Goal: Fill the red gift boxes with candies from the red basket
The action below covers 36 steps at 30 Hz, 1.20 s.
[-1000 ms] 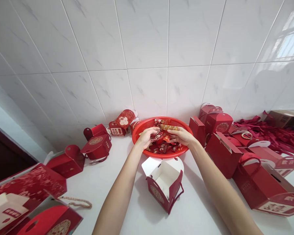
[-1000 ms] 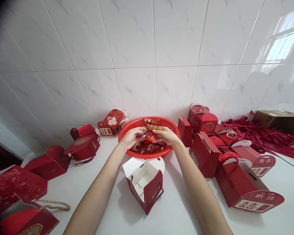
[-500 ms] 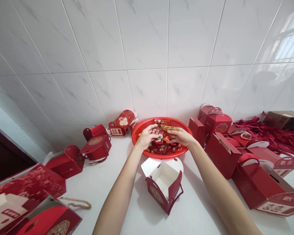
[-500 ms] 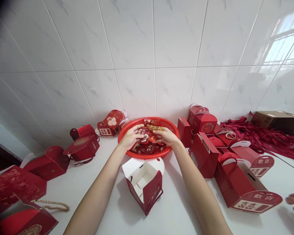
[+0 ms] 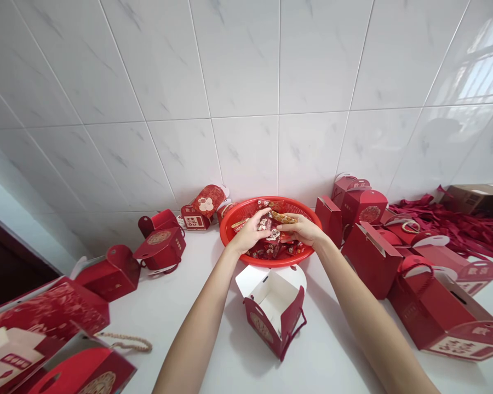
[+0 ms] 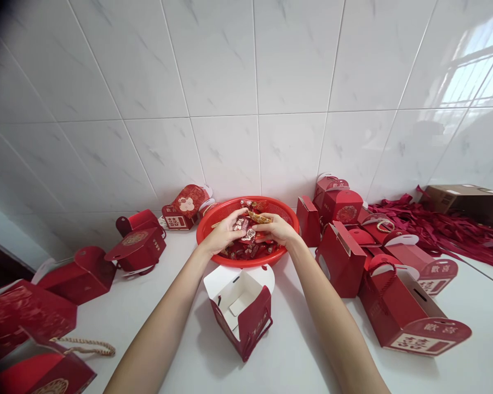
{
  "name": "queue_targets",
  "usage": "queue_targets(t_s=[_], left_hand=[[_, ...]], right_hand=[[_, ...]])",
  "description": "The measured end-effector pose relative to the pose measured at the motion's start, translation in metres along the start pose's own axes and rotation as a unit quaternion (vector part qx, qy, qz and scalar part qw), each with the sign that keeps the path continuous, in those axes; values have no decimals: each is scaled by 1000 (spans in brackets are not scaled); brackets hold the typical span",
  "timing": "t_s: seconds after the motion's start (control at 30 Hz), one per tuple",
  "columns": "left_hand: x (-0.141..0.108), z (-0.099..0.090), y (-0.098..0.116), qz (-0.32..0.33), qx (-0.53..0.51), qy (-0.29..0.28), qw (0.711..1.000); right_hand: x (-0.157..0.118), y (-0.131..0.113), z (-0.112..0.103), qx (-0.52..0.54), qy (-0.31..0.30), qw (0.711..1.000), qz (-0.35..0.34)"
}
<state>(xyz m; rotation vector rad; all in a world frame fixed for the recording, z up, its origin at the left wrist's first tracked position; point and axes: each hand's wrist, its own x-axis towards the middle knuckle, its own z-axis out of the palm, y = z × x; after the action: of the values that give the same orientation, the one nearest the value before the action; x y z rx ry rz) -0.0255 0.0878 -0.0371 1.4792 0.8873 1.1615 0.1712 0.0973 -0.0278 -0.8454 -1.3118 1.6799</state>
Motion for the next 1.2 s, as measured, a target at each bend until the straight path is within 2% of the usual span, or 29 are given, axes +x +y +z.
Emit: queue_targets(t_s=[0.1, 0.17, 0.33, 0.37, 0.43, 0.5, 0.6, 0.7, 0.77, 0.87, 1.03, 1.2], left_hand=[[-4, 3, 4, 20, 24, -60, 998], [-5, 3, 5, 31, 36, -59, 997], [5, -5, -3, 36, 104, 123, 986], [7, -7, -5, 36, 116, 146, 982], [11, -9, -7, 35, 142, 153, 977], [12, -5, -6, 31, 176, 114, 977], [12, 6, -3, 12, 233, -7, 972], [14, 14, -2, -28, 285, -131, 949], [18, 15, -3, -51, 315, -182, 930], [31, 17, -11, -67, 351, -205, 911], [56, 32, -34, -102, 392, -192, 894], [61, 44, -49, -125, 389, -184, 894]], right_hand=[[0, 1, 1, -17, 25, 1000, -7], [0, 2, 3, -23, 46, 998, -20], [1, 2, 4, 4, 106, 993, -55], [2, 2, 4, 13, 117, 991, -63], [4, 2, 3, 33, 139, 987, -80], [6, 2, 1, 55, 162, 981, -96], [8, 1, -1, 84, 195, 971, -112], [10, 1, -2, 103, 220, 962, -126], [11, 1, -3, 110, 228, 958, -133], [12, 2, -2, 114, 234, 955, -139], [11, 3, -2, 113, 232, 957, -135], [11, 4, -2, 113, 224, 958, -136]])
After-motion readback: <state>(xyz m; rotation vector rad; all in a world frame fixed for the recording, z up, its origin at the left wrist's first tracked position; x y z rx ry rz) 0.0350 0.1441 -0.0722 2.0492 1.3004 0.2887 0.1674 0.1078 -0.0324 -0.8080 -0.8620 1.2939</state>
